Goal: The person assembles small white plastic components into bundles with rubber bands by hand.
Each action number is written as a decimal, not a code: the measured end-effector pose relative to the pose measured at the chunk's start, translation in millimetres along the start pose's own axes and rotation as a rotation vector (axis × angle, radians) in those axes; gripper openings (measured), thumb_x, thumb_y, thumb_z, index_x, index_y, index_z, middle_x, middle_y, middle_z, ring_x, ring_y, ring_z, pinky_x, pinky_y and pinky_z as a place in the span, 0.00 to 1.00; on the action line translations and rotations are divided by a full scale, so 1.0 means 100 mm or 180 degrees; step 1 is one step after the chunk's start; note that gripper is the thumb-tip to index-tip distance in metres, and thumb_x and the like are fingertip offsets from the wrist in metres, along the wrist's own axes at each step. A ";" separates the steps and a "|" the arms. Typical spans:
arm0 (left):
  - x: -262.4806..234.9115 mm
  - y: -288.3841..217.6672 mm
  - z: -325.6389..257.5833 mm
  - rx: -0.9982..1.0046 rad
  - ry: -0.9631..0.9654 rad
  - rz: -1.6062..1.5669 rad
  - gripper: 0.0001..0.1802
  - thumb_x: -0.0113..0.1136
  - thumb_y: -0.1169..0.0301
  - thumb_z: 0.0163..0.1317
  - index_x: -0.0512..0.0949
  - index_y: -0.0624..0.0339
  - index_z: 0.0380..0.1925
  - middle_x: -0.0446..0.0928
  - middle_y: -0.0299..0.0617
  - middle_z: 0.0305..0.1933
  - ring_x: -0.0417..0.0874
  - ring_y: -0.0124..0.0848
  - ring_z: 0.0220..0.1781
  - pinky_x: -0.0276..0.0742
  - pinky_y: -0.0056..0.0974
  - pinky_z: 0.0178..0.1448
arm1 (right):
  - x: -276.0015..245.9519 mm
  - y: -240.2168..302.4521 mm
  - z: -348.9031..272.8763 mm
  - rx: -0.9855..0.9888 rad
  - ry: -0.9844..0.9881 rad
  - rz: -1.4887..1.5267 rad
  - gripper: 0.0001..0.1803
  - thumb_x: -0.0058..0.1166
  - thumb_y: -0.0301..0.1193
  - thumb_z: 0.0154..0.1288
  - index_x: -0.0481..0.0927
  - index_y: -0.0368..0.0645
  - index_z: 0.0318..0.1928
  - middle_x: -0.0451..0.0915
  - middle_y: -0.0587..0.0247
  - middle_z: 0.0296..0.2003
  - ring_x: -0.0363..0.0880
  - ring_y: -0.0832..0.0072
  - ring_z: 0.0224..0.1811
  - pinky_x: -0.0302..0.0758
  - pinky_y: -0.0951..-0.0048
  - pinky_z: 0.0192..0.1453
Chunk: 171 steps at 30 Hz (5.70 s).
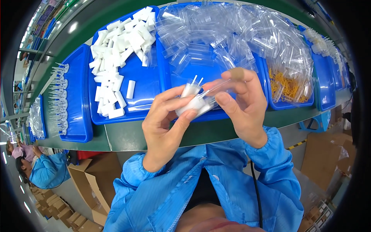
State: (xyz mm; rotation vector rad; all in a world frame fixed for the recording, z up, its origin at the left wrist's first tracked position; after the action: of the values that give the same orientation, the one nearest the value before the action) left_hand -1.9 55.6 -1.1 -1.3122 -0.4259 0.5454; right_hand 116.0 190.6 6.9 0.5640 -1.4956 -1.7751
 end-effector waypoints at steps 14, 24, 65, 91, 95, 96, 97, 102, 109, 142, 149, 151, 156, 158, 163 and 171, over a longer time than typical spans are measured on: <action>0.05 -0.12 0.05 0.0499 -0.0230 0.0897 0.09 0.67 0.80 0.58 0.83 0.64 0.39 0.78 0.51 0.55 0.82 0.39 0.54 0.79 0.38 0.54 | 0.04 0.12 -0.18 -0.1294 0.0279 -0.1544 0.19 0.64 0.23 0.64 0.73 0.36 0.53 0.83 0.57 0.47 0.82 0.71 0.50 0.78 0.74 0.51; 0.06 -0.09 0.02 0.0313 0.0087 0.0466 0.11 0.69 0.80 0.58 0.84 0.64 0.42 0.76 0.51 0.57 0.81 0.38 0.54 0.80 0.37 0.53 | -0.16 0.18 0.03 -0.0395 0.0232 -0.0925 0.18 0.65 0.26 0.63 0.76 0.37 0.51 0.82 0.59 0.44 0.83 0.73 0.50 0.75 0.71 0.56; 0.14 0.09 -0.01 -0.1678 0.0708 -0.1377 0.50 0.76 0.58 0.54 0.59 0.68 0.70 0.73 0.54 0.62 0.81 0.45 0.60 0.77 0.44 0.65 | -0.17 0.24 0.10 -0.0506 0.0640 -0.1191 0.11 0.55 0.29 0.71 0.82 0.38 0.49 0.83 0.60 0.47 0.77 0.67 0.48 0.72 0.67 0.55; 0.61 -0.24 0.27 -0.1319 0.0933 -0.0558 0.30 0.77 0.63 0.53 0.73 0.63 0.52 0.77 0.39 0.43 0.78 0.26 0.44 0.76 0.34 0.50 | -0.22 0.26 -0.27 -0.1178 0.0105 -0.2012 0.40 0.71 0.28 0.50 0.69 0.39 0.65 0.73 0.52 0.62 0.73 0.57 0.59 0.71 0.61 0.61; 0.74 -0.22 0.29 -0.1662 0.0792 -0.1128 0.22 0.71 0.70 0.58 0.77 0.64 0.51 0.80 0.40 0.47 0.80 0.28 0.48 0.76 0.35 0.53 | -0.26 0.28 -0.26 -0.1298 0.0072 -0.2012 0.39 0.69 0.26 0.48 0.71 0.40 0.64 0.74 0.52 0.61 0.73 0.54 0.60 0.69 0.57 0.63; 0.71 -0.17 0.31 -0.1641 0.0635 -0.1087 0.20 0.69 0.72 0.59 0.77 0.65 0.51 0.80 0.42 0.48 0.81 0.29 0.49 0.77 0.35 0.54 | -0.27 0.26 -0.22 -0.1388 0.0126 -0.1994 0.38 0.69 0.28 0.49 0.71 0.40 0.63 0.74 0.53 0.60 0.73 0.53 0.61 0.69 0.56 0.63; 0.66 -0.13 0.33 -0.1564 0.0403 -0.0994 0.20 0.68 0.73 0.59 0.77 0.68 0.51 0.81 0.44 0.48 0.82 0.32 0.50 0.77 0.37 0.56 | -0.26 0.31 -0.17 -0.1305 0.0196 -0.1959 0.38 0.70 0.30 0.52 0.71 0.41 0.65 0.73 0.54 0.63 0.73 0.54 0.61 0.69 0.57 0.63; 0.62 -0.07 0.40 -0.1414 0.0182 -0.0644 0.15 0.65 0.74 0.61 0.72 0.66 0.44 0.74 0.39 0.30 0.76 0.26 0.29 0.73 0.30 0.35 | -0.53 0.50 -0.28 -0.1369 -0.0046 -0.2410 0.33 0.68 0.34 0.58 0.73 0.43 0.63 0.74 0.58 0.61 0.75 0.60 0.58 0.71 0.59 0.60; 0.55 -0.06 0.45 -0.1644 0.0153 -0.0440 0.16 0.66 0.74 0.60 0.72 0.65 0.45 0.74 0.40 0.29 0.75 0.26 0.28 0.72 0.29 0.33 | -1.43 0.70 -0.56 -0.1162 -0.0952 -0.3237 0.20 0.67 0.33 0.59 0.80 0.41 0.51 0.81 0.60 0.51 0.78 0.61 0.53 0.72 0.61 0.56; 0.66 0.14 0.45 -0.1606 0.0790 -0.0161 0.10 0.68 0.77 0.59 0.75 0.64 0.35 0.81 0.43 0.30 0.84 0.28 0.30 0.80 0.29 0.34 | -1.65 0.44 -0.20 -0.0084 -0.1126 -0.3668 0.10 0.71 0.30 0.52 0.80 0.43 0.27 0.73 0.67 0.22 0.72 0.68 0.28 0.66 0.67 0.33; 0.90 -0.03 0.60 -0.1175 0.0703 -0.0395 0.11 0.69 0.78 0.57 0.76 0.63 0.36 0.82 0.49 0.46 0.84 0.32 0.45 0.80 0.35 0.48 | -1.24 0.55 -0.22 0.0052 -0.1108 -0.2195 0.06 0.70 0.25 0.54 0.85 0.41 0.32 0.74 0.67 0.22 0.70 0.75 0.26 0.66 0.73 0.30; 1.02 -0.09 0.66 -0.0762 0.0812 -0.0616 0.12 0.71 0.80 0.56 0.76 0.64 0.37 0.79 0.50 0.54 0.81 0.33 0.55 0.78 0.37 0.56 | -1.12 0.51 -0.20 -0.0007 -0.0965 -0.2074 0.06 0.70 0.25 0.54 0.84 0.41 0.31 0.74 0.67 0.22 0.70 0.76 0.27 0.66 0.73 0.30; 1.07 -0.06 0.67 -0.1250 0.0717 -0.0883 0.12 0.71 0.82 0.56 0.76 0.63 0.36 0.83 0.46 0.43 0.84 0.29 0.44 0.80 0.33 0.49 | -0.99 0.41 -0.19 0.0092 -0.0729 -0.1331 0.05 0.66 0.27 0.60 0.84 0.40 0.33 0.76 0.66 0.26 0.71 0.78 0.28 0.68 0.75 0.33; 0.97 -0.06 0.71 -0.0995 0.0519 -0.0903 0.12 0.69 0.83 0.56 0.75 0.62 0.36 0.84 0.43 0.36 0.85 0.28 0.38 0.80 0.31 0.44 | -1.01 0.35 -0.22 0.0251 -0.0556 -0.1098 0.07 0.63 0.28 0.65 0.81 0.38 0.38 0.78 0.66 0.32 0.72 0.80 0.31 0.70 0.77 0.37; 0.57 -0.10 0.79 -0.0029 -0.0065 -0.0405 0.14 0.67 0.87 0.56 0.73 0.63 0.38 0.82 0.47 0.35 0.84 0.29 0.37 0.80 0.31 0.41 | -1.20 0.32 -0.22 0.0233 -0.1366 0.1189 0.10 0.55 0.31 0.73 0.75 0.36 0.44 0.77 0.66 0.38 0.72 0.84 0.38 0.70 0.80 0.44; 0.93 -0.17 0.66 -0.0793 0.0678 -0.1250 0.17 0.73 0.82 0.53 0.75 0.63 0.39 0.80 0.51 0.53 0.82 0.35 0.53 0.79 0.36 0.56 | -0.91 0.33 -0.18 0.0268 -0.0801 -0.0868 0.06 0.59 0.28 0.70 0.78 0.38 0.39 0.76 0.66 0.35 0.73 0.81 0.36 0.70 0.77 0.42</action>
State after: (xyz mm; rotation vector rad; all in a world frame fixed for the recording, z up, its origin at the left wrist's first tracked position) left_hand 36.8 160.5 28.4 -1.4598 -0.5699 0.0227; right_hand 195.3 246.4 23.2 0.6298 -1.7381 -2.0614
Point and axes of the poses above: each hand's wrist, its own z-axis towards the middle knuckle, its own x-axis out of the palm, y = z × x, the point moved 5 cm from there along z, towards the middle knuckle
